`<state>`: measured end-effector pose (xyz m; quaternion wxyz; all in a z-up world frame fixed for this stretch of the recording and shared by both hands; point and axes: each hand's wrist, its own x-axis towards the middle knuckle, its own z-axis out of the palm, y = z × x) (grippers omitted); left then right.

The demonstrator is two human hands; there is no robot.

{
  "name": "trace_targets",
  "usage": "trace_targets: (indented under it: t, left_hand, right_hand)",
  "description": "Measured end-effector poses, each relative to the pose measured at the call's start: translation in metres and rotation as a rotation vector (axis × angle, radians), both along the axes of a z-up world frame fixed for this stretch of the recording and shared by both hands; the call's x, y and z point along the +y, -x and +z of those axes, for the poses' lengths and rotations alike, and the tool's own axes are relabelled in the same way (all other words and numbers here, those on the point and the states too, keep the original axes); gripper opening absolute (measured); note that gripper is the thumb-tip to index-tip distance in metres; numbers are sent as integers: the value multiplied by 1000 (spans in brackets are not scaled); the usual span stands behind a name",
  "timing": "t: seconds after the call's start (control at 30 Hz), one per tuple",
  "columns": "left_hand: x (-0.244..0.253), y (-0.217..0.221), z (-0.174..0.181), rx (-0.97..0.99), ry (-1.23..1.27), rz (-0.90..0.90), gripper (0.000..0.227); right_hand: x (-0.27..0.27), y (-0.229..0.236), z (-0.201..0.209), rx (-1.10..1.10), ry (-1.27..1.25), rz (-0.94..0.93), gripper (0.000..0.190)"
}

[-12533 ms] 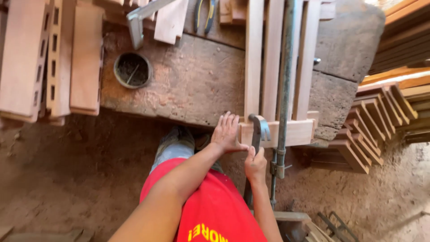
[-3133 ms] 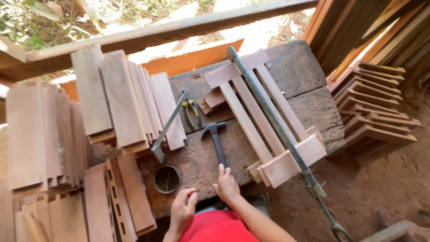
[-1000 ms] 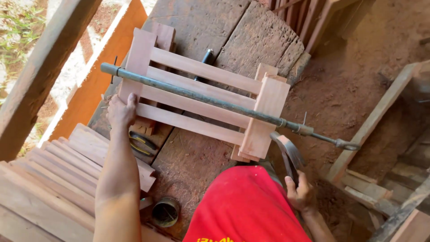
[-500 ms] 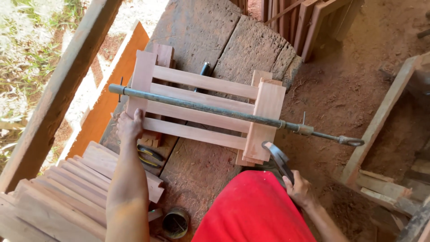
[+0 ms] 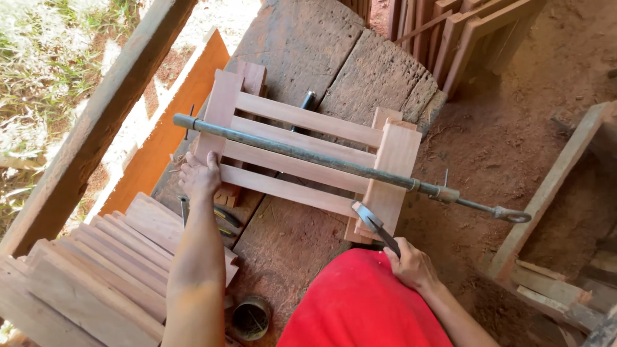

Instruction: The person assembles a small slatted wooden frame on a rustic workbench. They position the frame, place a long bar clamp across it, tighten the clamp, hammer nails into the joints, reposition the frame, and finally pick up pliers and nails from a container on the bench.

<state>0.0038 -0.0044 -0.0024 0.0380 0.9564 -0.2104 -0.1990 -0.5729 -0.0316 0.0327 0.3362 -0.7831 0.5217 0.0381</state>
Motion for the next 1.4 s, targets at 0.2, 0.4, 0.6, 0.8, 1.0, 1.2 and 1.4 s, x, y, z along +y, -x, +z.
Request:
trace_targets:
  t: [0.2,0.4,0.6,0.8,1.0,1.2,1.4]
  left_hand:
    - [4,-1,-4,-13,9,-2,87]
    - [7,-8,-21,-34,0,-15,88]
    - [3,-12,-25,-31,-28,-20,86]
    - [13,-7,-19,-26,-37,-18,87]
    - [7,-8,-23,-26,-24,-11,87]
    - [5,-7,-15,-2,-23,-1,88]
    - [8,-5,-14,0,2,7,86]
  right_hand:
    - [-4,-4,2,20,-51,-13,30]
    - [-8,0,-71,-124,146,-23,27]
    - [-19,-9,-45,-66,233,-55,36]
    - [-12,-1,-54,-75,172,-78,36]
    - [-23,-9,-40,-181,241,-225,34]
    - [-54,-38,-64,-132,284,-396,32]
    - [-56,-60,-57,8,203,-408,43]
